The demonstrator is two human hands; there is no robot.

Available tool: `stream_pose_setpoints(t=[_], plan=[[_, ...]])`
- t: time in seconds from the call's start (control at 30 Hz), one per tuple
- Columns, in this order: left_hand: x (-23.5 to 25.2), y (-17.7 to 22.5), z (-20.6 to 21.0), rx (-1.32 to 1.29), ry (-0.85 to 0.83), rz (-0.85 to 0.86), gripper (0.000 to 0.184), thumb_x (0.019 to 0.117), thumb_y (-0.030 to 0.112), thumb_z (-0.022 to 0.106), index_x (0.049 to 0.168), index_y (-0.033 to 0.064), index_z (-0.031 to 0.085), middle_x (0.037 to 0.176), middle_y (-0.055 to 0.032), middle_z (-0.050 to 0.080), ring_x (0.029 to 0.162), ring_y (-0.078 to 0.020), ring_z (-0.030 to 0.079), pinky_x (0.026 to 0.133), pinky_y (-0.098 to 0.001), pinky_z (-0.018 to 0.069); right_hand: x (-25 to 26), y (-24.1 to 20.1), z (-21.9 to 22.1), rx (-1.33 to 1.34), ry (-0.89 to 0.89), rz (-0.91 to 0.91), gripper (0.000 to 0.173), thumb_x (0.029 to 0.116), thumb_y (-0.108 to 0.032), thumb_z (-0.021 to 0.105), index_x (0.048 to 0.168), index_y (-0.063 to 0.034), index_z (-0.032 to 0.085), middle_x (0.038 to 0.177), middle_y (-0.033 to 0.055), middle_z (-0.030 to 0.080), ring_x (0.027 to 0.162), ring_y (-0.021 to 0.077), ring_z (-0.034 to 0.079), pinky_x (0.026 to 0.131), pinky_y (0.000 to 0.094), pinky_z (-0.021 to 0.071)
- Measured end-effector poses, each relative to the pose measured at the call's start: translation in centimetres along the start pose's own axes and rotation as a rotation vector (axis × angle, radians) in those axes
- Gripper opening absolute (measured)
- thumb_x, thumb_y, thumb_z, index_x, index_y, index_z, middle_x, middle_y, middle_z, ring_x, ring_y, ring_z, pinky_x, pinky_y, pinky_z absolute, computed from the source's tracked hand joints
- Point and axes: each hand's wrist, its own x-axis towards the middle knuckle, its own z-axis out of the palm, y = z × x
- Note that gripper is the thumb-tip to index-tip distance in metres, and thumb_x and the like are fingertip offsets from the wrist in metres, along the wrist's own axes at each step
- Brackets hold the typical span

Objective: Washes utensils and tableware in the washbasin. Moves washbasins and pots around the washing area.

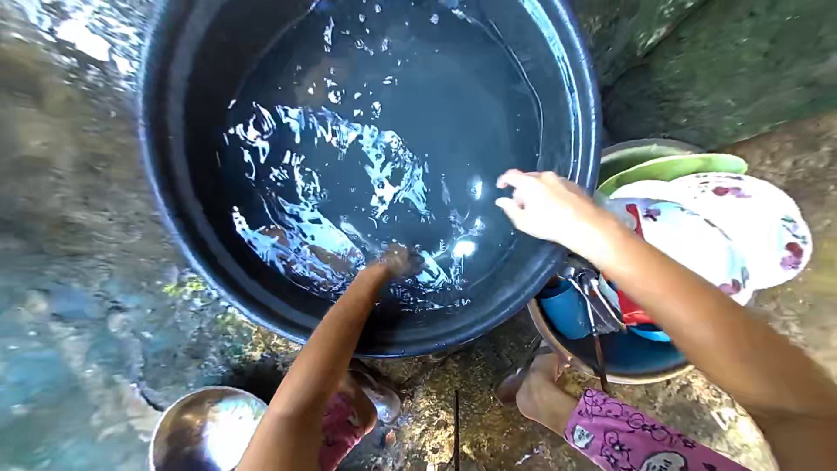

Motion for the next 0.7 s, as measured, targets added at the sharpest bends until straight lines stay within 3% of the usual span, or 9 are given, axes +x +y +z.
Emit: stream_pose_setpoints(t=[0.07, 0.1, 0.17, 0.23, 0.33, 0.4, 0.5, 0.6, 0.7], plan=[[0.0, -1.9, -0.7, -0.214, 0.171, 0.114, 0.036, 0.1103, 0.019, 0.048, 0.127, -0.0112, 0.059, 0.109, -0.0291, 0.065, 0.097, -0.0368, 0.063, 0.092, -0.0530, 0.0493, 4.7, -0.9, 1.9, -0.029, -0.118, 0.041, 0.043, 0.1039, -0.029, 0.059, 0.139, -0.0035, 0.058, 0.128, 0.0275, 0.063, 0.119, 0.0476, 0.061, 0.095, 0.0679, 0.0459], [-0.7, -2.5, -1.3, -0.293, 0.232, 0.112, 0.043, 0.1117, 0.027, 0.045, 0.126, -0.0109, 0.059, 0.108, -0.0291, 0.064, 0.096, -0.0371, 0.062, 0.091, -0.0543, 0.0494, 6.7, -0.9, 3.0, 0.025, -0.190, 0.075, 0.048, 0.1038, -0.034, 0.059, 0.140, -0.0024, 0.057, 0.134, 0.0277, 0.060, 0.125, 0.0471, 0.057, 0.100, 0.0677, 0.0432], [-2.7, -2.5, -2.7, -0.424, 0.318, -0.005, 0.065, 0.1125, 0.046, 0.031, 0.134, -0.0103, 0.056, 0.124, -0.0346, 0.061, 0.114, -0.0465, 0.061, 0.102, -0.0631, 0.0449, 9.3, -1.0, 4.6, 0.368, -0.306, 0.146, 0.062, 0.1054, -0.047, 0.053, 0.145, 0.0009, 0.051, 0.137, 0.0285, 0.058, 0.127, 0.0458, 0.056, 0.103, 0.0651, 0.0432], [-3.8, -2.2, -3.5, -0.477, 0.384, -0.039, 0.069, 0.1132, 0.046, 0.020, 0.143, -0.0081, 0.050, 0.137, -0.0354, 0.055, 0.128, -0.0486, 0.054, 0.109, -0.0646, 0.0383, 9.6, -2.5, 6.5, 0.731, -0.354, 0.183, 0.073, 0.1028, -0.056, 0.051, 0.153, -0.0054, 0.041, 0.143, 0.0250, 0.056, 0.128, 0.0434, 0.055, 0.101, 0.0628, 0.0458], [-2.5, -1.6, -3.3, -0.375, 0.559, 0.106, 0.041, 0.1132, 0.019, 0.037, 0.139, -0.0076, 0.054, 0.133, -0.0336, 0.059, 0.127, -0.0468, 0.057, 0.109, -0.0629, 0.0398, 9.3, -6.7, 10.2, 0.955, -0.283, 0.090, 0.071, 0.1012, -0.047, 0.061, 0.153, -0.0040, 0.040, 0.145, 0.0249, 0.052, 0.129, 0.0386, 0.054, 0.103, 0.0589, 0.0461], [-1.3, 0.6, -2.0, -0.315, 0.710, 0.152, 0.037, 0.1056, 0.004, 0.047, 0.138, -0.0111, 0.054, 0.136, -0.0349, 0.058, 0.132, -0.0474, 0.055, 0.114, -0.0599, 0.0390, 9.7, -8.8, 12.6, 1.080, -0.144, 0.040, 0.061, 0.1049, -0.036, 0.058, 0.151, 0.0010, 0.042, 0.147, 0.0256, 0.051, 0.136, 0.0350, 0.050, 0.114, 0.0537, 0.0389], [0.5, 3.0, 0.2, -0.285, 0.733, 0.112, 0.049, 0.1020, 0.009, 0.057, 0.146, -0.0103, 0.047, 0.144, -0.0332, 0.053, 0.138, -0.0458, 0.049, 0.117, -0.0583, 0.0361, 10.6, -10.1, 14.0, 1.012, 0.103, 0.124, 0.044, 0.1076, -0.030, 0.053, 0.133, 0.0059, 0.060, 0.131, 0.0273, 0.063, 0.125, 0.0361, 0.058, 0.109, 0.0541, 0.0424], [0.0, 3.3, 1.1, -0.271, 0.630, 0.057, 0.044, 0.1062, 0.015, 0.051, 0.143, -0.0084, 0.050, 0.145, -0.0325, 0.052, 0.138, -0.0476, 0.049, 0.115, -0.0638, 0.0366, 11.1, -9.8, 13.4, 0.687, 0.309, 0.148, 0.032, 0.1051, -0.016, 0.053, 0.118, 0.0086, 0.069, 0.119, 0.0294, 0.068, 0.117, 0.0415, 0.064, 0.104, 0.0557, 0.0455], [-1.3, 2.5, 0.6, -0.398, 0.501, 0.040, 0.040, 0.1093, 0.010, 0.041, 0.143, -0.0120, 0.047, 0.144, -0.0343, 0.051, 0.136, -0.0465, 0.051, 0.114, -0.0595, 0.0391, 12.7, -8.5, 14.3, 0.717, 0.310, 0.060, 0.032, 0.1051, -0.015, 0.054, 0.124, 0.0079, 0.066, 0.122, 0.0277, 0.068, 0.116, 0.0383, 0.065, 0.105, 0.0525, 0.0474]])
